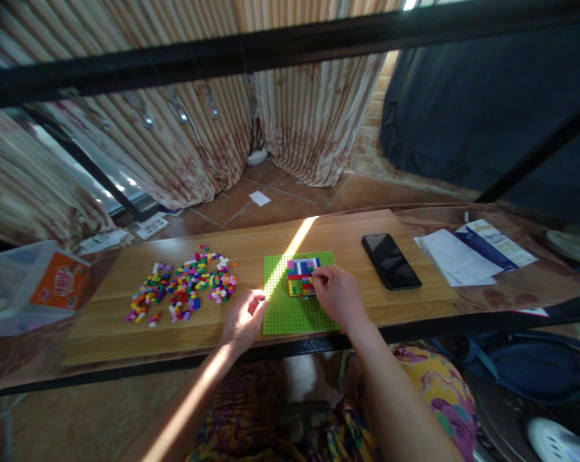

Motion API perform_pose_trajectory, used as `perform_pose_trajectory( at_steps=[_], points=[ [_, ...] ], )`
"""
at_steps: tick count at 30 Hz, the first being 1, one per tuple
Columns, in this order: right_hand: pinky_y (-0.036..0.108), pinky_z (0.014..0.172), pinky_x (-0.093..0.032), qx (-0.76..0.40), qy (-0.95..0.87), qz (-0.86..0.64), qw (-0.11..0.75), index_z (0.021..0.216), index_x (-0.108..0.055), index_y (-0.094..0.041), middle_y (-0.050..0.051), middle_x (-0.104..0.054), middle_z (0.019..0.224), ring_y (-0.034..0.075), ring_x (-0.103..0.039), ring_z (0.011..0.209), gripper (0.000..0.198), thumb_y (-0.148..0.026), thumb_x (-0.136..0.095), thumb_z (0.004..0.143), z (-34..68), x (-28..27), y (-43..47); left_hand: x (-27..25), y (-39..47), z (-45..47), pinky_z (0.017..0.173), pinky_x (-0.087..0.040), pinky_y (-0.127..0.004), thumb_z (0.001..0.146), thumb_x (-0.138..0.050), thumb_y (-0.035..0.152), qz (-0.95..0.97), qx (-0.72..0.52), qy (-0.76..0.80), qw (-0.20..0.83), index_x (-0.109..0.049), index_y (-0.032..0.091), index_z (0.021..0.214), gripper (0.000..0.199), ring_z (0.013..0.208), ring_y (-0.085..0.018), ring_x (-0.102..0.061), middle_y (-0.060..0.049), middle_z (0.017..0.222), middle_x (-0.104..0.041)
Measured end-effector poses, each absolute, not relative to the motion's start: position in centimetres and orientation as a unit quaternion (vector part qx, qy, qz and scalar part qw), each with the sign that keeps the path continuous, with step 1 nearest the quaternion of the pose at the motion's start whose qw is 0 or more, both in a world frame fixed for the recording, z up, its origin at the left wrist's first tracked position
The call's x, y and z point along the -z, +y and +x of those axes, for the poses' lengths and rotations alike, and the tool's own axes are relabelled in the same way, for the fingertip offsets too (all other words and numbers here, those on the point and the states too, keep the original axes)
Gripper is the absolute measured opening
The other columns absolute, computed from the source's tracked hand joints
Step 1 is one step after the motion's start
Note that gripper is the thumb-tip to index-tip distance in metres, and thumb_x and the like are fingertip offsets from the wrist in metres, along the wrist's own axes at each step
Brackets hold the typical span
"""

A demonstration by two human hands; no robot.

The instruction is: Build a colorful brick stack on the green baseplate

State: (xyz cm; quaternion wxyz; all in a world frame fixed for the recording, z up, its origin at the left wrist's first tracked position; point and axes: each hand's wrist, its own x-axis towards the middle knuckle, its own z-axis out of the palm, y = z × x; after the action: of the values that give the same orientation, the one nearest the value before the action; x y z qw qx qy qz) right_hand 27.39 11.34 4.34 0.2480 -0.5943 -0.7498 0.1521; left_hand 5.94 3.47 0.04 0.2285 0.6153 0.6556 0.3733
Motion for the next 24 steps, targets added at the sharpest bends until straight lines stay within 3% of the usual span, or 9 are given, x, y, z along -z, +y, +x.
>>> perform_pose_trajectory(
  at_steps=[17, 24],
  points=[
    [0.028, 0.066, -0.05, -0.307, -0.671, -0.604, 0.302, 0.082, -0.076, -0.02, 0.005, -0.076, 0.08, 0.02, -0.07, 0.074, 0.019, -0.026, -0.059, 0.077, 28.2, -2.6, 12.7, 0.1, 3.5, 5.9, 0.07, -0.047, -0.026, 0.087, -0.054, 0.026, 0.62, -0.367, 0.656, 0.224, -0.062, 0.02, 0.09, 0.011, 0.075, -0.014, -0.06, -0.001, 0.086, -0.066],
    [0.028, 0.067, -0.051, -0.316, -0.667, -0.595, 0.318, 0.079, -0.077, -0.02, 0.005, -0.076, 0.079, 0.021, -0.07, 0.074, 0.017, -0.024, -0.06, 0.075, 28.2, -2.3, 12.9, 0.0, 3.5, 6.0, 0.072, -0.047, -0.027, 0.087, -0.054, 0.027, 0.622, -0.364, 0.659, 0.215, -0.063, 0.02, 0.09, 0.012, 0.076, -0.014, -0.061, -0.002, 0.087, -0.066]
  ],
)
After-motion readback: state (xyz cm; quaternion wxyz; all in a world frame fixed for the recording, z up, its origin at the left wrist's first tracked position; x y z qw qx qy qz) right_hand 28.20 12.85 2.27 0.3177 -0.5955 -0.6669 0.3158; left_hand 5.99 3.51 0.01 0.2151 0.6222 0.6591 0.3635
